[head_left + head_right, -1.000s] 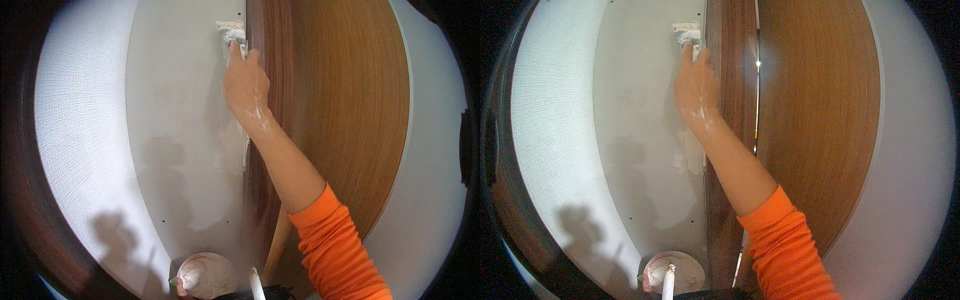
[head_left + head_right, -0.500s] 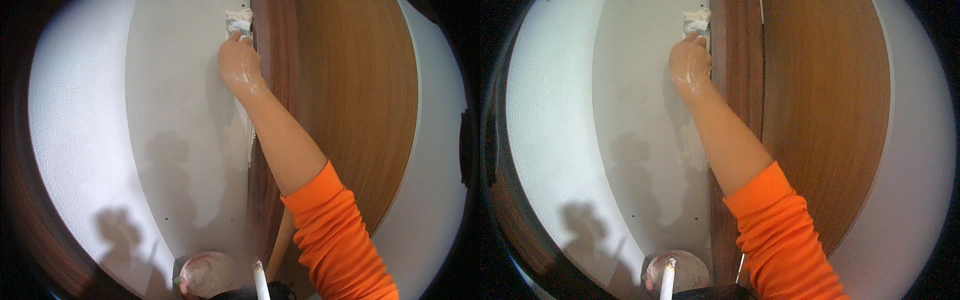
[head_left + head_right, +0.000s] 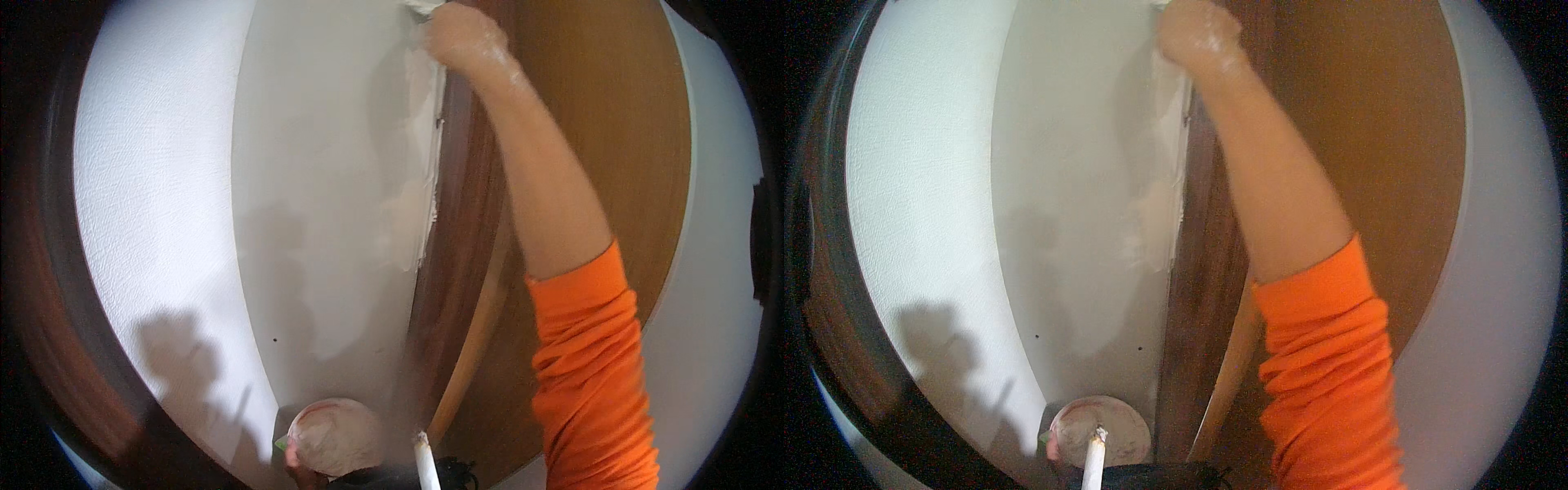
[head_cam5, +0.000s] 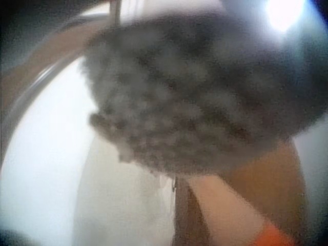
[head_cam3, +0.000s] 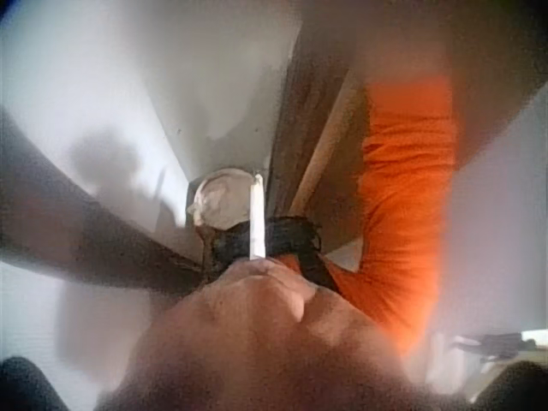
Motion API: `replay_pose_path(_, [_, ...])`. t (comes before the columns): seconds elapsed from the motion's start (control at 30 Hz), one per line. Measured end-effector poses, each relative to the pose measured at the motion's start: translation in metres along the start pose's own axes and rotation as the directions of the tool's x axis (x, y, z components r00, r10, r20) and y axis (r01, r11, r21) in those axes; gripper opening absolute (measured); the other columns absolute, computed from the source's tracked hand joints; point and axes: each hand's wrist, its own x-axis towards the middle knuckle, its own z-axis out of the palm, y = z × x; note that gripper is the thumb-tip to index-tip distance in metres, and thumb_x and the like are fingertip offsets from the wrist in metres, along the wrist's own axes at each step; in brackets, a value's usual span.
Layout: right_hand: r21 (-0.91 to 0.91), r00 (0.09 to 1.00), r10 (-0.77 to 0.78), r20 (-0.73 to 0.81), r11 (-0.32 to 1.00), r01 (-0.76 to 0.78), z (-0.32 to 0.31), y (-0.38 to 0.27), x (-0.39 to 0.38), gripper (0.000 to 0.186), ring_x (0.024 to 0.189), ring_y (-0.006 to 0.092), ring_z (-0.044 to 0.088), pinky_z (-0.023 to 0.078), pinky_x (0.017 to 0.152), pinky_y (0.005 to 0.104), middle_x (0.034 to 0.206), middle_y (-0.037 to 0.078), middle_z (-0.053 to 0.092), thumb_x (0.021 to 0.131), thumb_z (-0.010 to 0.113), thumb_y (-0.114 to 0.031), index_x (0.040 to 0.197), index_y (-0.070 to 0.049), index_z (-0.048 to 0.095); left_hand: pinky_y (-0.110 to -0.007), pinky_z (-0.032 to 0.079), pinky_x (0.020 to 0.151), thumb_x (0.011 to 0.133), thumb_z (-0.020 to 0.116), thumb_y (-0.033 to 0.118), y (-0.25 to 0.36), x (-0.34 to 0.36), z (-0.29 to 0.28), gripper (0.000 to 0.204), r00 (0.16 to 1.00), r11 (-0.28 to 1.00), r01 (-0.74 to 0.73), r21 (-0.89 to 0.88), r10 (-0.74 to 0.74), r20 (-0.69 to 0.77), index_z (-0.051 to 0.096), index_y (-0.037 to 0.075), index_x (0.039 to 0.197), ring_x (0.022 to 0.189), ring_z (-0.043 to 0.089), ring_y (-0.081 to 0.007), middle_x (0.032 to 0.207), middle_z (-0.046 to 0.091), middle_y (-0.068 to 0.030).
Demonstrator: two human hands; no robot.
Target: The person applies white wall compound to a vertical wall section adjacent to a wooden trim using a putty knife and a green plastic scraper. They repeatedly scoop compound from a bucket, spread it along the wall, and smooth the surface.
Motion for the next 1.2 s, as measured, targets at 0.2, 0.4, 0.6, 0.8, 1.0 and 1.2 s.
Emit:
replay_pose_path(0.2, [-0.105, 0.99, -0.026, 0.136, 0.994, 0.041, -0.005, 0.008, 0.003, 0.028, 0.099, 0.0426, 0.071, 0.056, 0.089, 0.0517, 0.102, 0.029, 0.072, 0.09, 0.057, -0.016, 0.103, 0.002, 0.073, -0.048, 0.051, 0.1, 0.101, 0.042, 0.051, -0.028, 0.003, -0.04, 0.065, 0.999, 0.985, -0.013, 0.172, 0.017, -0.027, 0.052, 0.001, 0.141, 0.119, 0.061, -0.0344, 0.136, 0.058, -0.0194])
replay_pose_path(0.4, [-0.043, 0.976, -0.014, 0.218, 0.999, 0.024, 0.012, 0.008, -0.021, 0.029, 0.1, 0.0436, 0.07, 0.055, 0.091, 0.0526, 0.103, 0.029, 0.071, 0.091, 0.057, -0.017, 0.105, 0.003, 0.072, -0.047, 0.052, 0.099, 0.101, 0.043, 0.05, -0.036, 0.025, -0.034, 0.066, 0.989, 0.924, 0.14, -0.356, -0.112, 0.098, 0.05, -0.002, 0.141, 0.118, 0.062, -0.0333, 0.133, 0.06, -0.0188])
replay_pose_path(0.6, [0.102, 0.992, 0.096, 0.084, 0.989, -0.105, 0.047, -0.015, -0.072, 0.031, 0.105, 0.0479, 0.068, 0.056, 0.09, 0.0538, 0.113, 0.032, 0.067, 0.095, 0.054, -0.012, 0.117, 0.005, 0.065, -0.047, 0.052, 0.099, 0.099, 0.047, 0.05, 0.002, -0.011, 0.022, 0.067, 0.983, 0.997, -0.044, -0.07, 0.031, -0.183, 0.051, -0.003, 0.139, 0.119, 0.062, -0.0337, 0.132, 0.06, -0.0192])
replay_pose_path(0.8, [0.134, 0.968, 0.14, 0.207, 0.976, -0.17, 0.037, -0.034, -0.103, 0.039, 0.108, 0.049, 0.065, 0.054, 0.093, 0.0542, 0.117, 0.032, 0.063, 0.096, 0.053, -0.01, 0.131, 0.006, 0.055, -0.047, 0.052, 0.099, 0.098, 0.048, 0.05, -0.005, 0.004, 0.011, 0.068, 0.996, 0.959, 0.002, -0.283, -0.027, -0.084, 0.051, -0.004, 0.139, 0.119, 0.062, -0.0338, 0.132, 0.06, -0.0197])
replay_pose_path(1.0, [0.15, 0.986, 0.127, 0.11, 0.978, -0.143, 0.009, -0.052, -0.111, 0.04, 0.106, 0.049, 0.065, 0.054, 0.092, 0.0536, 0.113, 0.032, 0.064, 0.096, 0.052, -0.011, 0.132, 0.005, 0.055, -0.047, 0.052, 0.1, 0.098, 0.047, 0.049, -0.037, 0.021, -0.039, 0.068, 0.993, 0.932, 0.12, -0.343, -0.111, 0.047, 0.051, -0.004, 0.14, 0.119, 0.062, -0.0335, 0.134, 0.06, -0.0194])
replay_pose_path(1.2, [0.074, 0.988, 0.11, 0.108, 0.99, -0.118, 0.018, -0.049, -0.053, 0.041, 0.105, 0.0492, 0.066, 0.054, 0.092, 0.0548, 0.111, 0.031, 0.065, 0.095, 0.052, -0.012, 0.133, 0.003, 0.055, -0.047, 0.052, 0.101, 0.1, 0.044, 0.047, -0.06, 0.047, -0.08, 0.065, 0.978, 0.939, 0.187, -0.288, -0.151, 0.144, 0.051, -0.004, 0.14, 0.12, 0.062, -0.034, 0.134, 0.06, -0.02])
